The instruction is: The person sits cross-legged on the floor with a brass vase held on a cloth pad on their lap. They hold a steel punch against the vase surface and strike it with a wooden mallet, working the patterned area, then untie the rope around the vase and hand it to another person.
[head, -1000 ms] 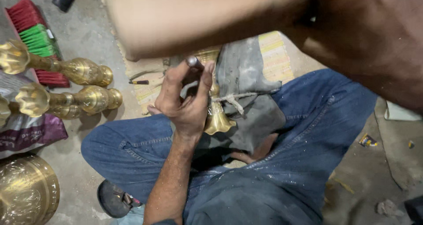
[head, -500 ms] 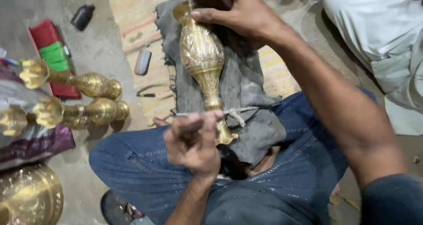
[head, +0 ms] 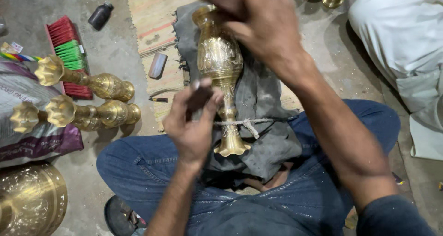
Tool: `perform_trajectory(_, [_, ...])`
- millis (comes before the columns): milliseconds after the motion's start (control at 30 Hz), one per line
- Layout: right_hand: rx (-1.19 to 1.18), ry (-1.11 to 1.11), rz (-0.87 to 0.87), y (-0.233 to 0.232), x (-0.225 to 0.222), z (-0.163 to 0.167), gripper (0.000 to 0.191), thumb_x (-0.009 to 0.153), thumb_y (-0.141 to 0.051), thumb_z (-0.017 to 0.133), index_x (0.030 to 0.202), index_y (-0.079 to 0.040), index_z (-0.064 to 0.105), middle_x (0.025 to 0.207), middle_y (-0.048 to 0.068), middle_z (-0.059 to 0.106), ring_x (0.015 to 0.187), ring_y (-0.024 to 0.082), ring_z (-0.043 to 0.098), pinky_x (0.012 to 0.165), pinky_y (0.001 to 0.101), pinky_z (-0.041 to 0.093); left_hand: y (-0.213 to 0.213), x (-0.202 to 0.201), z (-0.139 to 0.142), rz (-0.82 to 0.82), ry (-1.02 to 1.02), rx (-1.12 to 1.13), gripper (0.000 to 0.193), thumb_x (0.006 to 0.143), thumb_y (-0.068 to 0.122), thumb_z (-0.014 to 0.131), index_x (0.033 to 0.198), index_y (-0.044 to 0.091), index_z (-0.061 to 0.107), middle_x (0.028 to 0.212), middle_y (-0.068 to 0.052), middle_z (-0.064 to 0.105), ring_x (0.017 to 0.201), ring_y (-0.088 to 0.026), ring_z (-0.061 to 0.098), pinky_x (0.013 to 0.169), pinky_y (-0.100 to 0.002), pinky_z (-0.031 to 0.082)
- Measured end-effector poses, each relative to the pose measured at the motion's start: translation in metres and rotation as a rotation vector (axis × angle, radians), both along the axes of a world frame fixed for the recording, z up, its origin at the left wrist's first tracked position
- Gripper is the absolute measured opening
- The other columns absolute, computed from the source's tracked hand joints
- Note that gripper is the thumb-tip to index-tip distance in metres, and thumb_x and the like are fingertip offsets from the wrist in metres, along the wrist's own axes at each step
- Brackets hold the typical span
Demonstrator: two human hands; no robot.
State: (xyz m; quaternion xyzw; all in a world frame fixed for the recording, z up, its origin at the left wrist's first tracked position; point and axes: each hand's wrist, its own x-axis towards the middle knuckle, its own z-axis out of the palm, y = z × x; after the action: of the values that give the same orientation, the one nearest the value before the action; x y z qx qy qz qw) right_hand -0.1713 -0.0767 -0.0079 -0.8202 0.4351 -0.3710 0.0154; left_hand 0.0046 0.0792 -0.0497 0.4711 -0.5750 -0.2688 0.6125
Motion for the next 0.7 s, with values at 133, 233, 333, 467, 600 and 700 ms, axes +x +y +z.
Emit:
perform_trajectory(133, [0.040,-0.079,-0.032,0.036,-0.036,0.005,0.041,0.097,-0.025,0.088,0.120,-0.001,0.064,0.098,0.020,0.072,0.086,0.036,0.072,0.072,0.0458,0.055,-0.035,0.018,0.022,-0.234,-0.261,-0.120,0.038,0.100,0.001,0.081,0.135,0.006,0.066,0.118,-0.009,0.076,0.103,-0.014,0.078,0.092,-0.025,0.067])
perform_trajectory(233, [0.132,-0.068,-0.072,0.052,-0.056,0.006,0.037,0.096,-0.020,0.083,0.120,-0.001,0.061,0.102,0.017,0.073,0.089,0.033,0.073,0.075,0.0449,0.055,-0.051,0.017,0.031,-0.328,-0.387,-0.155,0.040,0.095,0.003,0.083,0.130,0.006,0.066,0.120,-0.007,0.075,0.104,-0.016,0.077,0.091,-0.028,0.069])
perform_trajectory(333, [-0.023,-0.026,0.002,0.063,-0.067,0.012,0.033,0.098,-0.004,0.079,0.125,-0.002,0.060,0.114,0.015,0.071,0.106,0.032,0.072,0.086,0.0422,0.055,-0.051,0.014,0.035,-0.330,-0.419,-0.150,0.037,0.098,0.002,0.083,0.130,0.006,0.065,0.119,-0.007,0.075,0.107,-0.016,0.078,0.091,-0.028,0.069])
perform_trajectory(467, [-0.176,0.174,-0.074,0.072,-0.076,0.027,0.043,0.090,-0.005,0.086,0.128,-0.006,0.066,0.111,0.012,0.071,0.097,0.033,0.070,0.081,0.0451,0.053,-0.050,0.011,0.035,-0.330,-0.414,-0.129,0.035,0.099,0.002,0.081,0.131,0.007,0.066,0.116,-0.006,0.076,0.104,-0.015,0.078,0.090,-0.028,0.069])
perform_trajectory(600, [-0.270,0.247,-0.187,0.081,-0.077,0.034,0.042,0.085,-0.007,0.091,0.121,-0.009,0.070,0.101,0.010,0.071,0.092,0.032,0.068,0.076,0.0468,0.049,-0.048,0.015,0.037,-0.330,-0.538,-0.190,0.035,0.098,0.005,0.082,0.130,0.008,0.067,0.112,-0.005,0.076,0.100,-0.016,0.077,0.085,-0.029,0.066])
perform_trajectory(700, [0.077,-0.309,0.072,0.081,-0.081,0.034,0.033,0.099,-0.013,0.079,0.126,-0.007,0.060,0.117,0.006,0.068,0.109,0.025,0.069,0.091,0.0391,0.055,-0.047,0.016,0.038,-0.315,-0.584,-0.228,0.037,0.098,0.008,0.083,0.131,0.008,0.067,0.111,-0.004,0.076,0.100,-0.018,0.076,0.086,-0.032,0.063])
